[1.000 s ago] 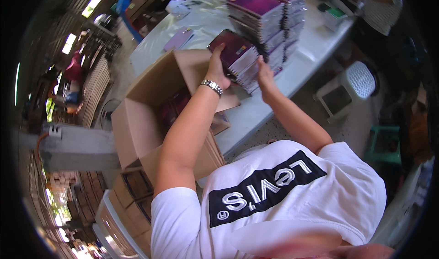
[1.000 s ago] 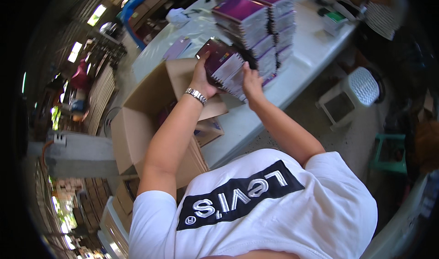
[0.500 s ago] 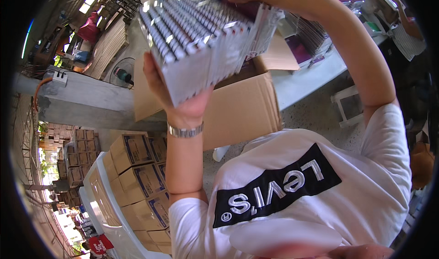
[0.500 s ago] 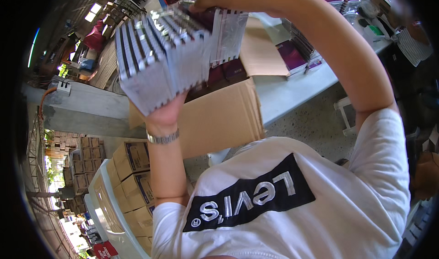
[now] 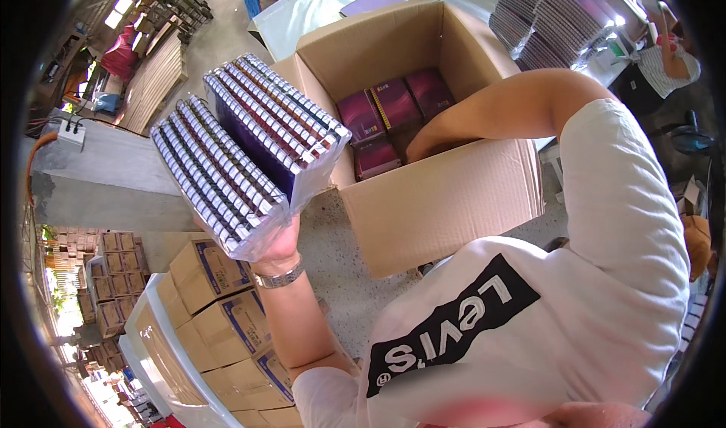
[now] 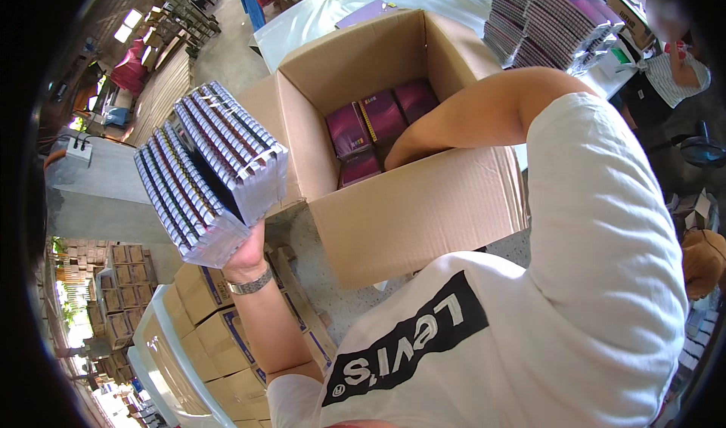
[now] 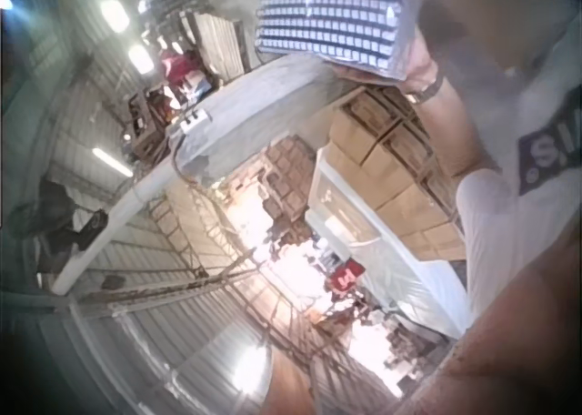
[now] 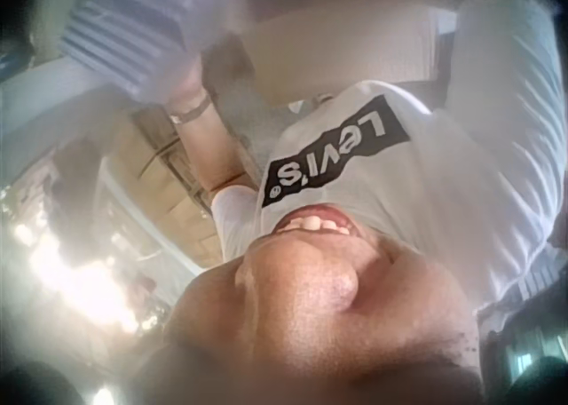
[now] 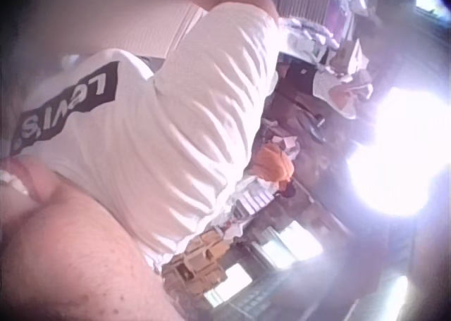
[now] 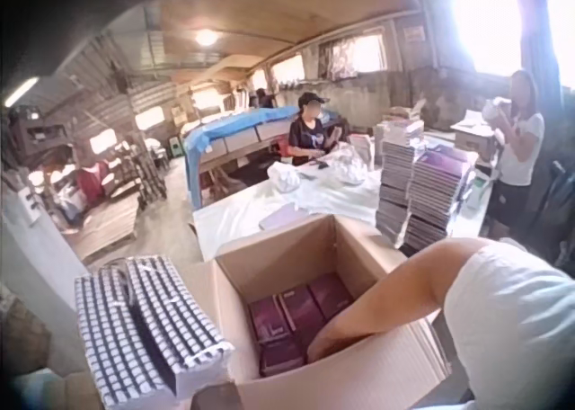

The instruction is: The person writes in a notebook, picks up an empty cardboard box, and packs several small notebooks into it before sealing the box with tape and marking it with a pen.

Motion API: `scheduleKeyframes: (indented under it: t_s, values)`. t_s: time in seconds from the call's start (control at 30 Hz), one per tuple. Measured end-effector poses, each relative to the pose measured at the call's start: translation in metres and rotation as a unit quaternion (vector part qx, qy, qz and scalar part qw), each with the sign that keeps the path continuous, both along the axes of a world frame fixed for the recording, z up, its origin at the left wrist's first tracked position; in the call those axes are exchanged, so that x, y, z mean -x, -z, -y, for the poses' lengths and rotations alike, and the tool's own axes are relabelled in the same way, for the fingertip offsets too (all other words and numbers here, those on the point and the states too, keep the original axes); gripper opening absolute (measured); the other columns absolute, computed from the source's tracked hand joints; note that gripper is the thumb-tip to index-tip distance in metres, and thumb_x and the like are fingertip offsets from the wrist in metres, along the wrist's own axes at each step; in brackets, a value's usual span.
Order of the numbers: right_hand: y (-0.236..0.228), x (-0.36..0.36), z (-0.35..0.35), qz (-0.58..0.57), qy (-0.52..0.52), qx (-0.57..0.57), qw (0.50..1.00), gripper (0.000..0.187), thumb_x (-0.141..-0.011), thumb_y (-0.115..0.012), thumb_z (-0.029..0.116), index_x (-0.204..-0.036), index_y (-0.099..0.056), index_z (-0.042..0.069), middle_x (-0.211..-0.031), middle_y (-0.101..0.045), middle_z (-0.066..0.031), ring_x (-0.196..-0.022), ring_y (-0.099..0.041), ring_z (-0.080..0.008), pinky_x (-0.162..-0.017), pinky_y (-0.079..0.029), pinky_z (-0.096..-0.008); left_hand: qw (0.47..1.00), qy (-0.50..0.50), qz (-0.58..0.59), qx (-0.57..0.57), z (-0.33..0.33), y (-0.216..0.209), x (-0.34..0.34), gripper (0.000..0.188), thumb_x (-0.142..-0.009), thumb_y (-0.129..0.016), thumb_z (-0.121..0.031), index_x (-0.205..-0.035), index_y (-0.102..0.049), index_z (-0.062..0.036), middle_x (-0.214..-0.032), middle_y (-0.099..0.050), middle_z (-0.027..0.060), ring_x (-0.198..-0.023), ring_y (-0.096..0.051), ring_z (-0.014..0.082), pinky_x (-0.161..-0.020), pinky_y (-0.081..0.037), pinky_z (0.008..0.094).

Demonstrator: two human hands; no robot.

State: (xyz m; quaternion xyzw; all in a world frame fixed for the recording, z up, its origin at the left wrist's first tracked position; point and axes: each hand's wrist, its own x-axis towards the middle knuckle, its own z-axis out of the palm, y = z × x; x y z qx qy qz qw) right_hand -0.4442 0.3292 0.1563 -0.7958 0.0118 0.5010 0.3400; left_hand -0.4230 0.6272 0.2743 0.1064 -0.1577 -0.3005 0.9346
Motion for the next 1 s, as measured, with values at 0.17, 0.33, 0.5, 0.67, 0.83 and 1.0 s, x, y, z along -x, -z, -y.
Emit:
scheduleKeyframes:
  t_s: [0.17, 0.33, 0.5, 0.67, 0.83, 1.0]
  values:
    - [0.013, -0.001, -0.003, -0.141, -0.015, -0.071, 0.987, 0.046, -0.093, -0.057, 0.031, -0.13, -0.058, 0.003, -0.134, -0.057, -0.0118, -0.122, -0.053, -0.027, -0.097, -0.045, -0.0449, 0.998, 0.056, 0.019, -0.01, 0.011, -0.006, -0.033, 0.07, -0.089, -0.049, -0.055, -0.144, -0.041, -0.0131, -0.143, -0.047, 0.013, -0.127, -0.049, 0.0363, -0.102, -0.044, 0.0599]
    - [-0.091, -0.045, 0.02, 0.127, 0.358, -0.419, 0.825, 0.055, -0.096, -0.052, 0.044, -0.134, -0.05, 0.003, -0.126, -0.06, -0.0153, -0.11, -0.061, -0.0222, -0.094, -0.052, -0.0442, 0.976, -0.068, 0.02, -0.205, 0.051, -0.022, -0.049, 0.057, -0.092, -0.055, -0.039, -0.141, -0.044, -0.012, -0.138, -0.051, 0.0098, -0.129, -0.046, 0.0279, -0.105, -0.039, 0.0573]
    - [-0.144, -0.008, 0.02, 0.252, 0.383, -0.19, 0.868, 0.07, -0.089, -0.059, 0.054, -0.133, -0.049, 0.001, -0.128, -0.058, -0.0178, -0.116, -0.058, -0.0261, -0.099, -0.046, -0.0385, 0.969, 0.04, 0.068, -0.235, 0.094, -0.017, -0.071, 0.031, -0.087, -0.065, -0.023, -0.112, -0.061, -0.0043, -0.105, -0.069, 0.01, -0.089, -0.07, 0.0242, -0.081, -0.06, 0.0393]
    - [-0.101, 0.007, 0.033, 0.208, 0.331, 0.142, 0.909, 0.082, -0.087, -0.064, 0.051, -0.144, -0.033, 0.0, -0.134, -0.051, -0.0232, -0.12, -0.054, -0.0309, -0.102, -0.043, -0.0428, 0.965, -0.007, 0.049, -0.257, 0.113, -0.001, -0.065, 0.033, -0.086, -0.065, -0.026, -0.111, -0.06, -0.0047, -0.104, -0.067, 0.008, -0.091, -0.069, 0.02, -0.075, -0.06, 0.0359]
    - [0.024, 0.024, 0.037, -0.013, 0.122, 0.097, 0.988, 0.071, -0.092, -0.06, 0.047, -0.146, -0.037, 0.007, -0.145, -0.044, -0.0183, -0.131, -0.043, -0.0336, -0.107, -0.037, -0.0469, 0.964, 0.009, 0.027, -0.264, 0.123, 0.004, -0.06, 0.035, -0.086, -0.064, -0.027, -0.113, -0.059, -0.0055, -0.105, -0.066, 0.0076, -0.092, -0.068, 0.0202, -0.077, -0.059, 0.0364]
    - [-0.031, -0.007, 0.043, -0.023, 0.269, -0.023, 0.963, 0.059, -0.095, -0.055, 0.045, -0.14, -0.045, 0.008, -0.137, -0.053, -0.0126, -0.125, -0.049, -0.0288, -0.102, -0.043, -0.0473, 0.957, 0.038, 0.044, -0.285, 0.125, 0.018, -0.058, 0.037, -0.088, -0.062, -0.03, -0.116, -0.058, -0.0053, -0.108, -0.065, 0.0073, -0.095, -0.066, 0.0195, -0.079, -0.057, 0.0362]
